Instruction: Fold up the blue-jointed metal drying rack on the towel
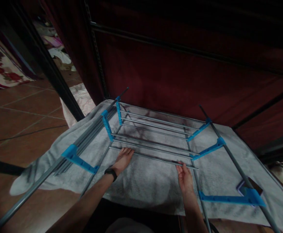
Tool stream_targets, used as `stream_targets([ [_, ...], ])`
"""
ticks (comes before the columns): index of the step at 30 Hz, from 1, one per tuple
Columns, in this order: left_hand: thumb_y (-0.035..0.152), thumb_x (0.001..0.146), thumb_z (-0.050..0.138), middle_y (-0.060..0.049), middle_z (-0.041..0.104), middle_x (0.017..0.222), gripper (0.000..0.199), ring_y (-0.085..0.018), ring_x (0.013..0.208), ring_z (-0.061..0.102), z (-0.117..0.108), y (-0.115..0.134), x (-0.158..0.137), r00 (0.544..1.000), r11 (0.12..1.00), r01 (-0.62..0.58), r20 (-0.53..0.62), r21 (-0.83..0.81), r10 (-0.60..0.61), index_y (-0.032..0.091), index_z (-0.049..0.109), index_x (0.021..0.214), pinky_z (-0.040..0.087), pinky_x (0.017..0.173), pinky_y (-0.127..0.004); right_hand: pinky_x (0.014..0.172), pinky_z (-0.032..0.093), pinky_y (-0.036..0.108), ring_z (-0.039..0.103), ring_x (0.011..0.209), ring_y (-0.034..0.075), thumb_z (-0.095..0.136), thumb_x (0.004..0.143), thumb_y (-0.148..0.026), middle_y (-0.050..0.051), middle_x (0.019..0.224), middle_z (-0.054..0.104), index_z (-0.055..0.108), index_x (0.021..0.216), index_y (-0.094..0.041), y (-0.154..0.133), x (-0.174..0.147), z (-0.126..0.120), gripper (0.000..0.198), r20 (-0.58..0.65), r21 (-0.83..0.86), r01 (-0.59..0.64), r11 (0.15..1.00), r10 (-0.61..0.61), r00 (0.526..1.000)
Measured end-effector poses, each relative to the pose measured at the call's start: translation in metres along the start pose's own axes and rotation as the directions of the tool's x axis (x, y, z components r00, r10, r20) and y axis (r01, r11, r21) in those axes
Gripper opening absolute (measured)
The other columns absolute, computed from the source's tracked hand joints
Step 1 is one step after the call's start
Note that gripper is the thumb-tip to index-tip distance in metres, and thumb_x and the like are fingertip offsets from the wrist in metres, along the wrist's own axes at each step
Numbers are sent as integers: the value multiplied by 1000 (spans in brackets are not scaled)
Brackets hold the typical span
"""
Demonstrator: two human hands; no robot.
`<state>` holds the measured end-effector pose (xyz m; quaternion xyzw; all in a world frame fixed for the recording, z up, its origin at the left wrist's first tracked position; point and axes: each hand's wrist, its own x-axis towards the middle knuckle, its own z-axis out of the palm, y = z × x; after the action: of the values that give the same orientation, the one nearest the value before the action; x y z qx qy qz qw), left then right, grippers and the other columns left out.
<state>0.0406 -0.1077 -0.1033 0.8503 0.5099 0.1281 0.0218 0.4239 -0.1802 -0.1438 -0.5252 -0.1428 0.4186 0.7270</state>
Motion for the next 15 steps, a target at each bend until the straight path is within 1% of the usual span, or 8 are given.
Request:
stream_targets([
  [4, 7, 98, 46, -10, 69, 110, 29, -26, 108, 60, 3, -1, 0, 1000, 1000, 8, 0, 20, -8, 18, 68, 113, 45, 99, -42, 107, 58, 47, 74, 100, 23, 85, 71, -37, 4, 95, 78, 72, 81, -27, 5, 3, -1, 19, 8, 8, 8, 1000, -8, 1000],
  [9, 7, 98, 45, -10, 70, 111, 30, -25, 108, 61, 5, -2, -1, 1000, 999, 4, -4, 34, -4, 19, 68, 114, 46, 99, -41, 112, 56, 45, 74, 105, 22, 86, 73, -40, 3, 98, 79, 74, 89, -25, 4, 4, -3, 25, 39, 40, -27, 999, 26, 999],
  [12, 7, 99, 44, -10, 71, 113, 32, -25, 109, 62, 4, -3, -1, 1000, 999, 1, -9, 41, -1, 19, 67, 117, 46, 101, -41, 112, 56, 44, 74, 106, 21, 87, 70, -37, 3, 98, 78, 74, 90, -25, 4, 3, -3, 27, 50, 82, -52, 995, 48, 998],
  [15, 9, 100, 43, -11, 72, 112, 32, -26, 111, 62, 4, -5, -1, 1000, 999, 6, -14, 41, -5, 19, 68, 118, 46, 102, -42, 109, 57, 45, 74, 105, 21, 88, 69, -35, 3, 99, 79, 72, 89, -25, 5, 2, 0, 27, 38, 94, -36, 995, 33, 999],
])
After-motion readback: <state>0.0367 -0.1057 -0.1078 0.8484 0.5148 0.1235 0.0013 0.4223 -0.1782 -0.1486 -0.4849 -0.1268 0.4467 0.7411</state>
